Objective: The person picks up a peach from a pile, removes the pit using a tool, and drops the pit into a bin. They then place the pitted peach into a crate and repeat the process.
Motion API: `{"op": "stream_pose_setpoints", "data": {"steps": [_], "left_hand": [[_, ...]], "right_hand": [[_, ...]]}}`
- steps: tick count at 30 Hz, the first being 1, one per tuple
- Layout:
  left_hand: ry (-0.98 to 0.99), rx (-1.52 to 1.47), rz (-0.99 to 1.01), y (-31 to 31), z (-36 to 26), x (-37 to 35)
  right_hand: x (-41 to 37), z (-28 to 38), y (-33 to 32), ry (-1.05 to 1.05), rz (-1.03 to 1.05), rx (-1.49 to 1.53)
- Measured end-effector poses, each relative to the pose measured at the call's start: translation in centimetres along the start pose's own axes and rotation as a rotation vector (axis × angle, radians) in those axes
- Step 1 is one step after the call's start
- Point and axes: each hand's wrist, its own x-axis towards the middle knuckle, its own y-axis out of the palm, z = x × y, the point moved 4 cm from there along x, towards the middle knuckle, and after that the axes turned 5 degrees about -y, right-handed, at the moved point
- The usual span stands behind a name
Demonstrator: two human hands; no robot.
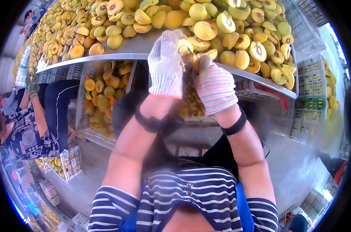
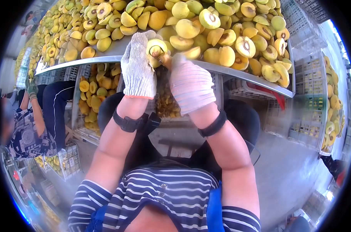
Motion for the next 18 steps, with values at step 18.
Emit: {"op": "stream_pose_setpoints", "data": {"steps": [18], "left_hand": [[0.169, 0.458, 0.171, -0.6, -1.2, 1.0]], "right_hand": [[-0.2, 0.2, 2.7, 0.115, 0.435, 0.636]]}}
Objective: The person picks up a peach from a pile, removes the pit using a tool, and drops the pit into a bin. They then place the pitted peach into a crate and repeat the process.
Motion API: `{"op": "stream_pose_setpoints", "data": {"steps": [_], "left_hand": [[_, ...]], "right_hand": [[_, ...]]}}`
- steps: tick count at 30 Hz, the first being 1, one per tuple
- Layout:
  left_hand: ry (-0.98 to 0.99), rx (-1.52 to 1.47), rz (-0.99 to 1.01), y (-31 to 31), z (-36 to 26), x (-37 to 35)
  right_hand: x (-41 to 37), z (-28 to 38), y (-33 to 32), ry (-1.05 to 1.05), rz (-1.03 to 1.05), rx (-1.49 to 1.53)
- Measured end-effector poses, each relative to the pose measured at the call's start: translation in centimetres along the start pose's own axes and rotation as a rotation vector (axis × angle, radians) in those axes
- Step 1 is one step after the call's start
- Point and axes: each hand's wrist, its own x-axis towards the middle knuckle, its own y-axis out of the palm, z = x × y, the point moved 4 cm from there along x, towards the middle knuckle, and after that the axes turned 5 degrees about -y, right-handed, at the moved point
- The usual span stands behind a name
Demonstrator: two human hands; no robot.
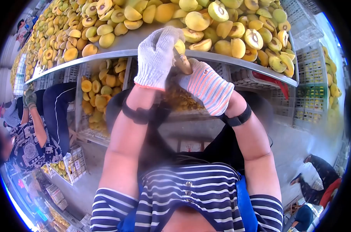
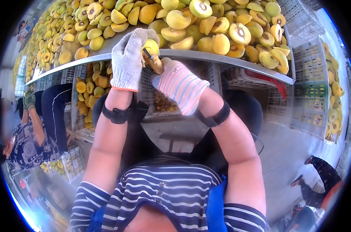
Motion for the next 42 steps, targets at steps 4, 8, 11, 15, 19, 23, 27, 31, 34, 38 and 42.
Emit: {"op": "stream_pose_setpoints", "data": {"steps": [4, 8, 11, 15, 19, 23, 27, 31, 34, 38, 42], "left_hand": [[-0.170, -0.179, 0.017, 1.3, 0.3, -0.3], [0.179, 0.269, -0.050, 0.7, 0.9, 0.2], [0.476, 0.597, 0.002, 0.8, -0.4, 0.4], [0.380, 0.695, 0.125, 1.1, -0.2, 0.6], [0.112, 0.366, 0.302, 0.1, -1.2, 0.8], [0.078, 0.307, 0.311, -0.3, -0.4, 0.2], [-0.086, -0.292, 0.077, -0.5, 1.0, -0.7], [-0.122, -0.005, 0.257, -0.4, -0.1, 0.3], [-0.042, 0.074, 0.459, -0.1, -0.1, 1.1], [-0.116, 0.167, 0.658, 0.1, -0.5, 1.5], [-0.143, 0.030, 0.730, -0.2, 0.2, 1.0]], "right_hand": [[0.1, -0.3, 0.0, 0.068, -0.071, -0.089], [0.6, -1.3, 1.9, -0.148, -0.067, -0.588], [1.1, -2.6, 2.2, 0.017, -0.089, 0.040], [-0.3, -0.9, 2.6, -0.556, 0.027, -0.869], [-0.7, 0.2, 0.4, -0.338, 0.011, -0.098], [-0.9, 1.6, -0.5, 0.105, 0.046, 0.271], [-0.8, 1.0, 0.2, -0.047, 0.027, 0.275], [-1.8, 3.4, -0.7, 0.150, 0.048, 0.554], [-2.3, 3.8, -0.9, 0.219, 0.071, 0.561], [-2.3, 2.8, -0.3, 0.109, 0.184, 0.440], [-2.5, 1.5, 0.2, -0.158, 0.113, 0.139]]}}
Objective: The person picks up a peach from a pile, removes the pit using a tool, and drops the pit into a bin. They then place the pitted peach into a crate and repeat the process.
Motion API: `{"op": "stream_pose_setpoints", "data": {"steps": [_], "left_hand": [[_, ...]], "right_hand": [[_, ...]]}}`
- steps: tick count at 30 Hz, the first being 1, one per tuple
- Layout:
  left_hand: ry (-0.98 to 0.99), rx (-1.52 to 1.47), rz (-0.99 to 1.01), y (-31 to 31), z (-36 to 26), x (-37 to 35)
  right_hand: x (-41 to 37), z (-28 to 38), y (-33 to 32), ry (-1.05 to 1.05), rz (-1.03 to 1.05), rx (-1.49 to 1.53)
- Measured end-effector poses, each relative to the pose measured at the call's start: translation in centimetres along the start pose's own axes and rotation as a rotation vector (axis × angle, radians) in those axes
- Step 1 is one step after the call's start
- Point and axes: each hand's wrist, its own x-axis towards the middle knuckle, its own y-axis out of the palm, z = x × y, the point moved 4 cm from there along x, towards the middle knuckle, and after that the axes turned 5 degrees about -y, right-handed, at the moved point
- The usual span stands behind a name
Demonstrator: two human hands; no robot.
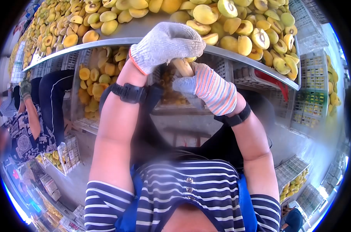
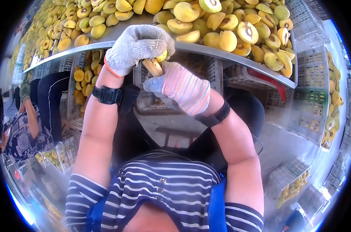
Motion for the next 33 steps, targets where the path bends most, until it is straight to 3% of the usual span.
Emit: {"op": "stream_pose_setpoints", "data": {"steps": [1, 5, 7, 9, 10, 13, 15, 16, 18, 19, 21, 22, 23, 24, 25, 27, 29, 31, 32, 33], "left_hand": [[-0.002, -0.004, -0.004, 0.0, 0.0, 0.0], [-0.024, -0.119, -0.031, 0.3, 0.4, 0.3], [-0.014, -0.226, -0.099, 0.1, 1.0, 0.2], [-0.144, -0.839, -0.139, -0.3, 2.2, -0.1], [-0.112, -0.901, -0.270, -0.9, 3.1, 0.0], [0.010, -0.911, -0.229, -2.7, 2.4, -1.5], [0.017, -1.003, -0.256, -4.0, 1.8, -3.3], [0.042, -0.987, -0.266, -4.8, 1.4, -4.5], [0.117, -0.934, -0.249, -6.6, 0.4, -7.6], [0.188, -0.864, -0.293, -8.3, 0.3, -9.7], [0.225, 0.382, -0.837, -10.0, -2.8, -16.8], [0.115, 0.201, -0.860, -12.2, -0.8, -19.8], [0.274, 0.974, -0.882, -13.3, -1.4, -23.6], [0.108, 0.493, -1.008, -14.7, 0.2, -26.7], [-0.031, 0.005, -1.085, -15.6, 2.3, -29.0], [-0.359, 0.325, -1.280, -18.5, 8.4, -33.8], [-0.593, 0.326, -1.396, -18.2, 14.4, -36.4], [-0.808, 0.403, -1.165, -14.7, 16.9, -35.6], [-0.960, 0.653, -1.041, -12.9, 22.3, -36.2], [-1.088, 0.910, -0.909, -11.9, 26.8, -36.1]], "right_hand": [[-0.2, 0.8, 0.0, -0.268, 0.004, -0.267], [-0.1, 1.3, -1.0, -0.206, 0.120, -0.187], [0.7, -0.7, -1.0, 0.039, -0.117, -0.068], [0.7, -1.5, -0.6, -0.059, -0.185, -0.212], [0.2, -1.3, -0.4, -0.032, -0.172, -0.227], [-0.9, -0.5, -0.6, -0.011, -0.195, -0.302], [-1.2, 0.1, -0.2, -0.247, -0.013, -0.575], [-1.3, 0.6, -0.1, -0.264, 0.000, -0.578], [-1.6, 0.4, 0.8, 0.029, 0.164, -0.660], [-1.9, 0.3, 1.2, 0.004, 0.194, -0.655], [-3.2, 0.1, 2.1, -0.265, 0.188, -0.753], [-3.8, -0.3, 2.5, -0.310, 0.275, -0.849], [-3.9, -0.1, 3.1, -0.363, 0.346, -0.952], [-4.0, -0.4, 3.3, 0.112, 0.220, -0.599], [-4.2, -1.4, 3.7, 0.096, 0.233, -0.599], [-5.0, -4.7, 3.6, 0.127, 0.243, -0.674], [-4.9, -4.2, 3.9, 0.240, 0.251, -0.633], [-5.3, -3.8, 4.5, -0.299, 0.440, -1.067], [-5.4, -3.1, 4.7, -0.294, 0.445, -1.077], [-5.0, -2.6, 4.3, -0.005, 0.322, -0.886]]}}
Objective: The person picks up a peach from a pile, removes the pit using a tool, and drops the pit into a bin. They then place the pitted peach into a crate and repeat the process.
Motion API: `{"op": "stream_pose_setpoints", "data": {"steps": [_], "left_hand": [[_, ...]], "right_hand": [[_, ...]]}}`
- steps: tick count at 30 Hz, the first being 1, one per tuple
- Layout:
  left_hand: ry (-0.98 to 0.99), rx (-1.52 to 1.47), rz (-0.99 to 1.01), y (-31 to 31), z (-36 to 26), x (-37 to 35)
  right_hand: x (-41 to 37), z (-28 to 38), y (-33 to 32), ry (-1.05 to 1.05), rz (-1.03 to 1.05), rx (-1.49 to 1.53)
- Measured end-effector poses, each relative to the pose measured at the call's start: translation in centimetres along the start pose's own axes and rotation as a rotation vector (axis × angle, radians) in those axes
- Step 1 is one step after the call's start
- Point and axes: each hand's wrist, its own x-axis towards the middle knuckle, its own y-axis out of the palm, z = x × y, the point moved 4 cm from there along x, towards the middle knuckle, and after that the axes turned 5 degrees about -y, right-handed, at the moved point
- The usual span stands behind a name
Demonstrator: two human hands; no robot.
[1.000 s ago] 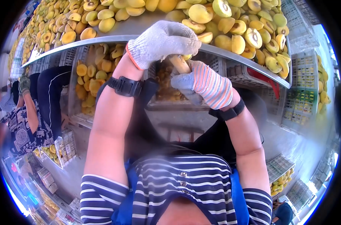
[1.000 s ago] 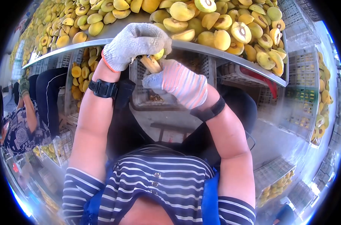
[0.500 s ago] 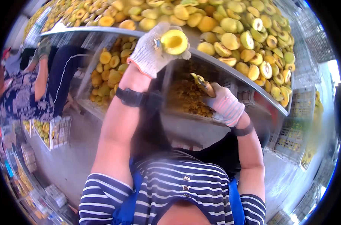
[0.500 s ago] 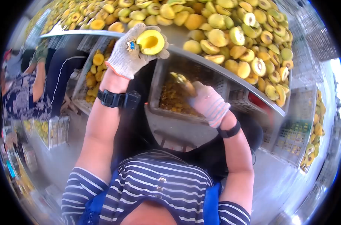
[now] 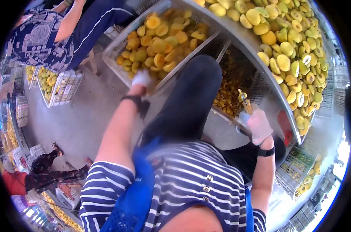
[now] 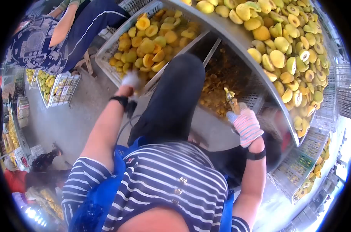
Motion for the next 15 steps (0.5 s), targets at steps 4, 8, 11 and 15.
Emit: {"op": "stream_pose_setpoints", "data": {"steps": [4, 8, 11, 15], "left_hand": [[0.027, -0.011, 0.408, -3.4, -2.1, -0.2], [0.045, -0.066, 0.042, -9.3, -5.8, 0.6], [0.079, -0.082, -0.107, -6.1, -8.6, 2.8], [0.105, -0.169, -0.133, -6.9, -10.6, 5.8]], "right_hand": [[-0.8, -2.2, -0.8, 0.243, -0.024, 0.214], [-0.2, -1.8, -3.3, 0.456, -0.039, 0.465], [0.3, -2.5, -2.1, 0.364, -0.004, 0.272], [0.1, -4.0, 0.9, 0.207, 0.094, 0.148]]}}
